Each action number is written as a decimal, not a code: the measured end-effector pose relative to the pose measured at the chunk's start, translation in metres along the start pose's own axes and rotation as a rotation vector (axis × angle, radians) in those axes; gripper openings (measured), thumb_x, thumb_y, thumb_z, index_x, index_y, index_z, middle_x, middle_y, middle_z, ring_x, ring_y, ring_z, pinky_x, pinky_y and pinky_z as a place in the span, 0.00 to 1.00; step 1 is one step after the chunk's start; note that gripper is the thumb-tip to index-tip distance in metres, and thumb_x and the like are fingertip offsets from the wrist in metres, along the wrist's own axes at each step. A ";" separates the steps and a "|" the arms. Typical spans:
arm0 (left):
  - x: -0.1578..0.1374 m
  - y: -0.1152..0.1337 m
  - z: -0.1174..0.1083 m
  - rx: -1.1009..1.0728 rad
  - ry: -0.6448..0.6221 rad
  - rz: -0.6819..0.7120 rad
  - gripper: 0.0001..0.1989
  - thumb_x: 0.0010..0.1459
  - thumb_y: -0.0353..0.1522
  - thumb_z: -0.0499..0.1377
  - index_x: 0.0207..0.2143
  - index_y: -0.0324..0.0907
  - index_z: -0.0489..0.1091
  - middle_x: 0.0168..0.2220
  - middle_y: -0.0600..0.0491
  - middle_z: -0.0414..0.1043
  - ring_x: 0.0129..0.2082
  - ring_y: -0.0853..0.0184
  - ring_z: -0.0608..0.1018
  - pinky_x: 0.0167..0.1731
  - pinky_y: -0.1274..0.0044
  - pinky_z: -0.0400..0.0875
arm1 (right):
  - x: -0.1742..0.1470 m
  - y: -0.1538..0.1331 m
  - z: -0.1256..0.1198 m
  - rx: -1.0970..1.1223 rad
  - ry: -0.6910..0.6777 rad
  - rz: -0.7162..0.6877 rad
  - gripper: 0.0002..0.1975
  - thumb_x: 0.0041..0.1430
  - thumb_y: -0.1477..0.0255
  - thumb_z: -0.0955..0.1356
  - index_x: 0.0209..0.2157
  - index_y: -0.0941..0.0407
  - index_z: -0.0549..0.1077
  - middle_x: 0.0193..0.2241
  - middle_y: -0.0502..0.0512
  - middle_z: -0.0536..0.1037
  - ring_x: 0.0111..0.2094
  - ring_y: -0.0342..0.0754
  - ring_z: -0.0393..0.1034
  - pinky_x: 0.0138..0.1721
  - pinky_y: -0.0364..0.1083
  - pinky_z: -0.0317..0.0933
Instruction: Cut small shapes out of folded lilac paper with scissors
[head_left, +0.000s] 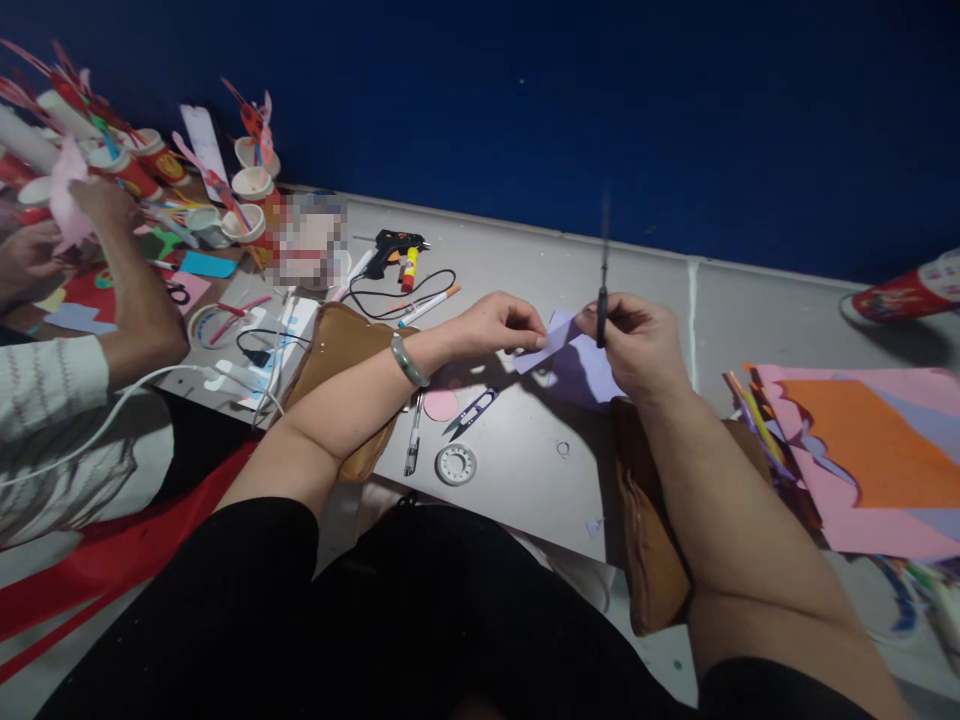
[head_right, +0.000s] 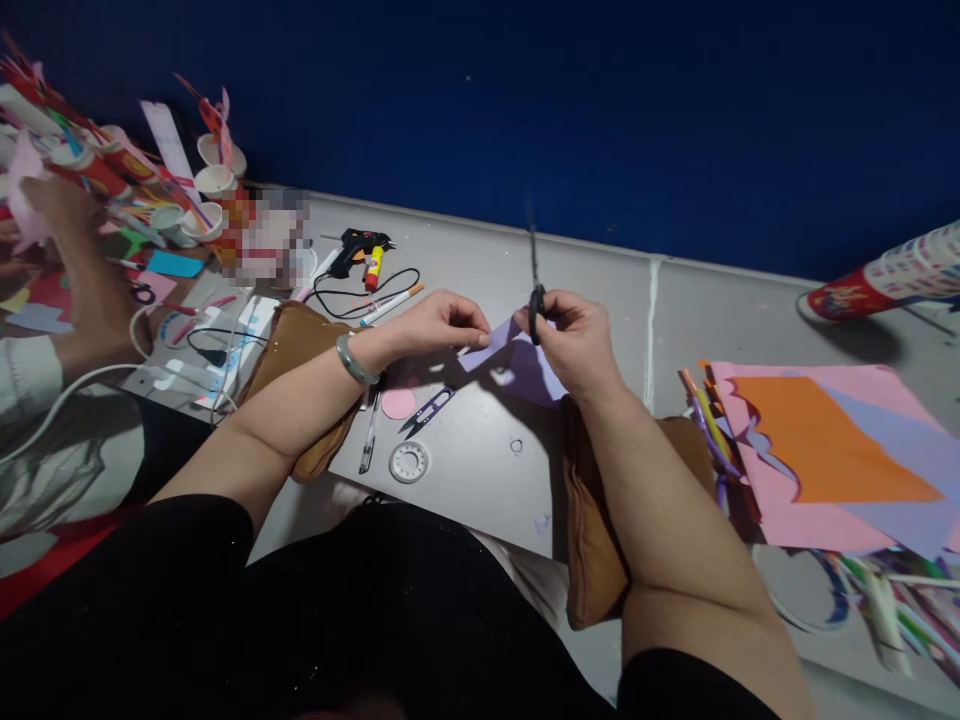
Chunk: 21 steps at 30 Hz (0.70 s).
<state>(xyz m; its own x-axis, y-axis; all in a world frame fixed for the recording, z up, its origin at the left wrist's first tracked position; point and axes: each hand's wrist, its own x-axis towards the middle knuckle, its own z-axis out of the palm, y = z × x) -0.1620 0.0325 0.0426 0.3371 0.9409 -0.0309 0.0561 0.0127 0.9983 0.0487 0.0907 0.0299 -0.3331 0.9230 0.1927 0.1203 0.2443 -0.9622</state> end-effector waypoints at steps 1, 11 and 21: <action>0.000 0.001 0.000 -0.051 0.029 -0.003 0.08 0.53 0.33 0.72 0.28 0.37 0.78 0.23 0.55 0.74 0.23 0.76 0.72 0.25 0.79 0.62 | 0.000 0.000 0.001 0.031 0.041 -0.006 0.18 0.47 0.57 0.79 0.24 0.52 0.71 0.23 0.49 0.70 0.27 0.45 0.64 0.33 0.49 0.62; 0.000 0.017 0.000 -0.324 0.487 0.117 0.21 0.53 0.43 0.75 0.32 0.40 0.70 0.25 0.57 0.75 0.27 0.74 0.79 0.30 0.79 0.70 | -0.009 -0.008 0.000 -0.026 -0.302 0.008 0.29 0.46 0.42 0.77 0.36 0.53 0.78 0.38 0.56 0.81 0.42 0.55 0.74 0.48 0.53 0.65; 0.002 0.019 -0.005 -0.263 0.603 0.203 0.21 0.51 0.42 0.76 0.29 0.40 0.70 0.22 0.60 0.72 0.23 0.78 0.76 0.26 0.81 0.70 | -0.011 -0.007 0.001 -0.245 -0.536 0.032 0.26 0.49 0.45 0.74 0.35 0.54 0.77 0.36 0.58 0.82 0.41 0.56 0.74 0.45 0.52 0.65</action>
<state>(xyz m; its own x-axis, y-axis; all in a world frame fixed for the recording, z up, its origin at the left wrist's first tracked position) -0.1649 0.0360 0.0616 -0.2695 0.9562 0.1141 -0.2083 -0.1735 0.9625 0.0502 0.0784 0.0346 -0.7443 0.6675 -0.0211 0.3294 0.3395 -0.8810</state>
